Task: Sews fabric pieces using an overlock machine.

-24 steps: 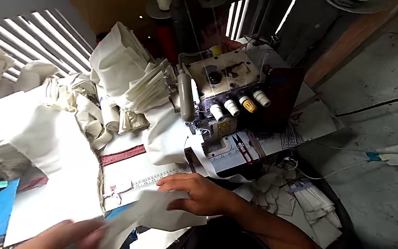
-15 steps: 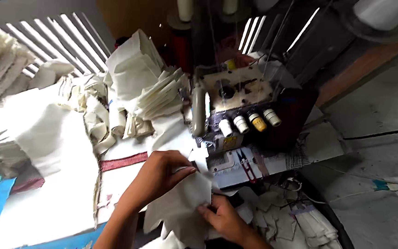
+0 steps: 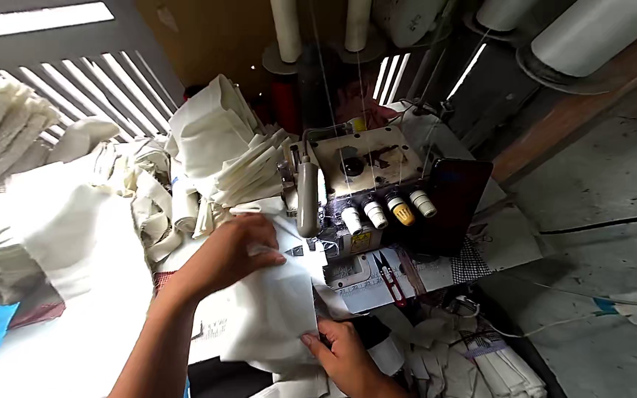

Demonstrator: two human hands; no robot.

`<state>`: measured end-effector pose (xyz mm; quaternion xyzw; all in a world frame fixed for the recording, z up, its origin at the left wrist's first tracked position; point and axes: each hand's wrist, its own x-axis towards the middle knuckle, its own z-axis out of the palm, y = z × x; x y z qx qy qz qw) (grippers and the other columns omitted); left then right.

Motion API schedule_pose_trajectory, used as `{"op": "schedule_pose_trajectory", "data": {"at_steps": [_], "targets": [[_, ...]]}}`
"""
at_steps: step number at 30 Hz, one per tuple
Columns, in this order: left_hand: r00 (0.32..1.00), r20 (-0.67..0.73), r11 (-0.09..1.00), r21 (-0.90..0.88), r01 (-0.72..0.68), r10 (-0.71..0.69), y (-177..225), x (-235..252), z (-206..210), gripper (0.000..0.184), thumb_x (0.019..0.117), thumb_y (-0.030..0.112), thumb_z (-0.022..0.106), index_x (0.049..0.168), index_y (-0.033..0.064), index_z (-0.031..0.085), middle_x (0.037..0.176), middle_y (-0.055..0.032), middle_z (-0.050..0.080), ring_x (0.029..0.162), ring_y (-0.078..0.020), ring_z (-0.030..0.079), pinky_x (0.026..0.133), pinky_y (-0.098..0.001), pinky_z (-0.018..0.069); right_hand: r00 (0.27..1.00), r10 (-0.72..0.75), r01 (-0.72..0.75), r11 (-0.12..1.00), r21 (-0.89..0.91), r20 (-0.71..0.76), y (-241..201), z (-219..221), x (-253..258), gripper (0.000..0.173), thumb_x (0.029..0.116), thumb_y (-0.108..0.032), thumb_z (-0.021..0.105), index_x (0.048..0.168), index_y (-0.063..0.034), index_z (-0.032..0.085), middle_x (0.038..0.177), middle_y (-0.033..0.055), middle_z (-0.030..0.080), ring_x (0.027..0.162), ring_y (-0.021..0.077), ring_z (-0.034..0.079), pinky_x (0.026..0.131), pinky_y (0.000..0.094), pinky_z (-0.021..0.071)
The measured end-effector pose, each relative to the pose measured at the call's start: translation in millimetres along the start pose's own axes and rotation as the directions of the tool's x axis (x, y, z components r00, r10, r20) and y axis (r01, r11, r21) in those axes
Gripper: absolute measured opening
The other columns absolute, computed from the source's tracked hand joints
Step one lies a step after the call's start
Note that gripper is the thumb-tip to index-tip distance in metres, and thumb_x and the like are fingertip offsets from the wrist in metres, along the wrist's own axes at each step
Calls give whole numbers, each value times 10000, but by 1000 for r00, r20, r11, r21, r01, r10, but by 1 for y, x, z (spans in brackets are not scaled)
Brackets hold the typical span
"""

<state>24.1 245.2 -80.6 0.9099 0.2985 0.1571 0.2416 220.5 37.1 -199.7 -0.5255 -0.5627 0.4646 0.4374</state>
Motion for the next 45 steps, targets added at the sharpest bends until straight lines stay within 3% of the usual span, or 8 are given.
{"op": "schedule_pose_trajectory", "data": {"at_steps": [13,18,23,25,28,33,39,45], "targets": [[980,-167,994,-19,110,-112,7,-10,18,257,863,404,779,944,160,771,1071,7,711,1104,-172,632,955,-442,515,999,-2,6,996,-84,52,23,-7,-12,209,998,-228,655,967,-42,745,803,47,729,732,89,697,707,310,596],[931,-364,974,205,94,-13,39,-26,35,98,905,254,740,912,169,788,1096,-45,688,1116,-272,591,960,-490,466,960,-208,157,954,-257,-189,0,-37,-13,180,985,-164,658,1100,-62,751,906,-7,762,784,58,727,711,271,637],[916,-401,926,342,162,-12,58,-49,70,244,1031,203,572,1139,113,771,1112,-85,712,1116,-262,646,974,-449,511,903,-331,274,935,-227,-273,-8,-62,33,430,940,-275,750,1226,18,620,1323,173,637,1265,229,617,1056,394,547],[905,-422,930,309,199,-53,59,-55,80,294,1049,258,556,1229,122,745,1201,-89,705,1164,-251,638,989,-436,507,968,-229,219,971,-98,-98,-9,-64,45,475,908,-411,768,1152,-13,680,1241,108,683,1167,140,651,983,326,569],[896,-437,925,304,229,-78,60,-63,88,326,1058,310,548,1295,167,719,1267,-105,689,1209,-269,625,1001,-465,490,974,-210,187,957,221,82,-19,-63,47,220,944,-250,746,978,-49,666,990,14,683,948,58,655,838,243,570],[885,-461,907,345,242,-60,76,-53,102,289,1050,230,550,1277,208,728,1269,-62,699,1192,-260,619,969,-470,451,976,-217,185,828,530,-2,-59,-60,50,100,956,-162,720,970,-84,660,936,-5,678,910,100,694,860,306,607],[811,-570,941,188,283,-130,74,-38,108,239,1027,242,601,1156,149,781,1248,-14,729,1221,-203,627,1042,-444,444,968,-214,226,970,88,-128,-65,-37,29,120,929,-140,743,929,-27,705,869,-1,726,801,39,700,737,212,614],[826,-550,952,170,254,-123,71,-40,103,228,1013,241,647,1172,143,776,1274,-17,719,1263,-199,608,1072,-443,431,965,-163,167,986,2,-206,-45,-36,9,75,894,-115,746,895,-43,723,838,-12,731,783,26,699,707,187,608]]}}
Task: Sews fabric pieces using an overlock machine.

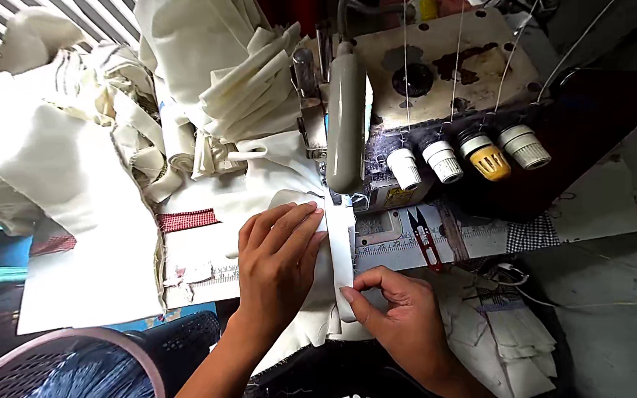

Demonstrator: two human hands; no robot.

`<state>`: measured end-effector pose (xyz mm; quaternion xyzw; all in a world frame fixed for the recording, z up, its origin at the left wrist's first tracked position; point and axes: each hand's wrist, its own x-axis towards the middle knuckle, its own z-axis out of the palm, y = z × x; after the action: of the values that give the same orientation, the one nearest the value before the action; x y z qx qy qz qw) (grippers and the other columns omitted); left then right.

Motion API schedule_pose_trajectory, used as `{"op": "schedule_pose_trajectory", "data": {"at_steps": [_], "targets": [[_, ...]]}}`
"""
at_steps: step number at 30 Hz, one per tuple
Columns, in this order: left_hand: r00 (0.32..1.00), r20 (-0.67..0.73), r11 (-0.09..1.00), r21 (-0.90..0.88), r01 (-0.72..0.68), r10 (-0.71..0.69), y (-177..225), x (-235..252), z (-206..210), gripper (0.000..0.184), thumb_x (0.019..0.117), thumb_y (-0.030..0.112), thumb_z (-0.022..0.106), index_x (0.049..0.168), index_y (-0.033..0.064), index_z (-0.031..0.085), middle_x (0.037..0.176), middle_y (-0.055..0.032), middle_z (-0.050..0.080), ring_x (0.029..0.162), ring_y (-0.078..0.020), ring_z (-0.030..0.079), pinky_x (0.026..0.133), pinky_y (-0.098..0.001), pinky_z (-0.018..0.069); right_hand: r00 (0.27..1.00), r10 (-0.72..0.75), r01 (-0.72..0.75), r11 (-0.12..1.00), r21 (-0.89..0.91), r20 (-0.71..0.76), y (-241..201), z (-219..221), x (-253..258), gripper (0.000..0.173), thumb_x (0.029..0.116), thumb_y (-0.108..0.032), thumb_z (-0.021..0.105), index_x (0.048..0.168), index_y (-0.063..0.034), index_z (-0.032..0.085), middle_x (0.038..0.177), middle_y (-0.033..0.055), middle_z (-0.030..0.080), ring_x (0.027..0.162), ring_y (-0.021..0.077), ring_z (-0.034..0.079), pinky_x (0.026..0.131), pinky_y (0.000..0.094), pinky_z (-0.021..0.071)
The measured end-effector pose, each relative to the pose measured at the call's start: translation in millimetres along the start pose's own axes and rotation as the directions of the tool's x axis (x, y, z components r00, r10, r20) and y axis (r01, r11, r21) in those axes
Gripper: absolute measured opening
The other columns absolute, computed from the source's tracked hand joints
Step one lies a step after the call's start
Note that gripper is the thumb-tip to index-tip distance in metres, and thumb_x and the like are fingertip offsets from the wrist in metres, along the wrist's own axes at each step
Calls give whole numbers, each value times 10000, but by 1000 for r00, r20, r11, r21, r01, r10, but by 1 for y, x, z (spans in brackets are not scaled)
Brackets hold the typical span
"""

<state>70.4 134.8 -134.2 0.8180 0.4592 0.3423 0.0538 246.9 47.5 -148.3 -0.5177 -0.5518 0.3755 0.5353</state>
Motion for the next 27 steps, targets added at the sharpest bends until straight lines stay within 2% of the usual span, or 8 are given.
{"op": "schedule_pose_trajectory", "data": {"at_steps": [6,18,23,27], "targets": [[999,39,1000,-1,-19,19,-1,3,-4,237,1018,206,631,1204,163,773,1315,-35,694,1294,-226,580,1096,-468,407,999,-46,46,999,5,7,-5,-5,6,61,881,-94,726,885,-39,701,916,33,723,890,69,702,762,209,606],[995,84,998,1,-56,56,-4,8,-9,264,1025,202,610,1242,152,753,1318,-55,686,1297,-251,572,1113,-487,385,996,-74,70,994,-88,-40,-7,-5,1,48,869,-69,718,878,-37,683,901,29,699,872,48,682,746,173,588],[995,85,998,14,-59,57,-3,8,-8,278,1026,197,608,1268,158,738,1323,-53,681,1294,-249,572,1111,-482,391,996,-58,45,981,-188,-64,16,5,-1,49,858,-73,721,849,-36,689,875,31,703,830,36,684,723,165,585],[989,121,994,56,-89,81,-4,11,-9,298,1026,219,599,1290,186,733,1350,-62,663,1301,-264,560,1118,-508,371,995,-37,25,991,-131,-89,25,9,2,51,842,-49,730,855,-20,690,871,36,712,801,45,700,700,184,611]]}}
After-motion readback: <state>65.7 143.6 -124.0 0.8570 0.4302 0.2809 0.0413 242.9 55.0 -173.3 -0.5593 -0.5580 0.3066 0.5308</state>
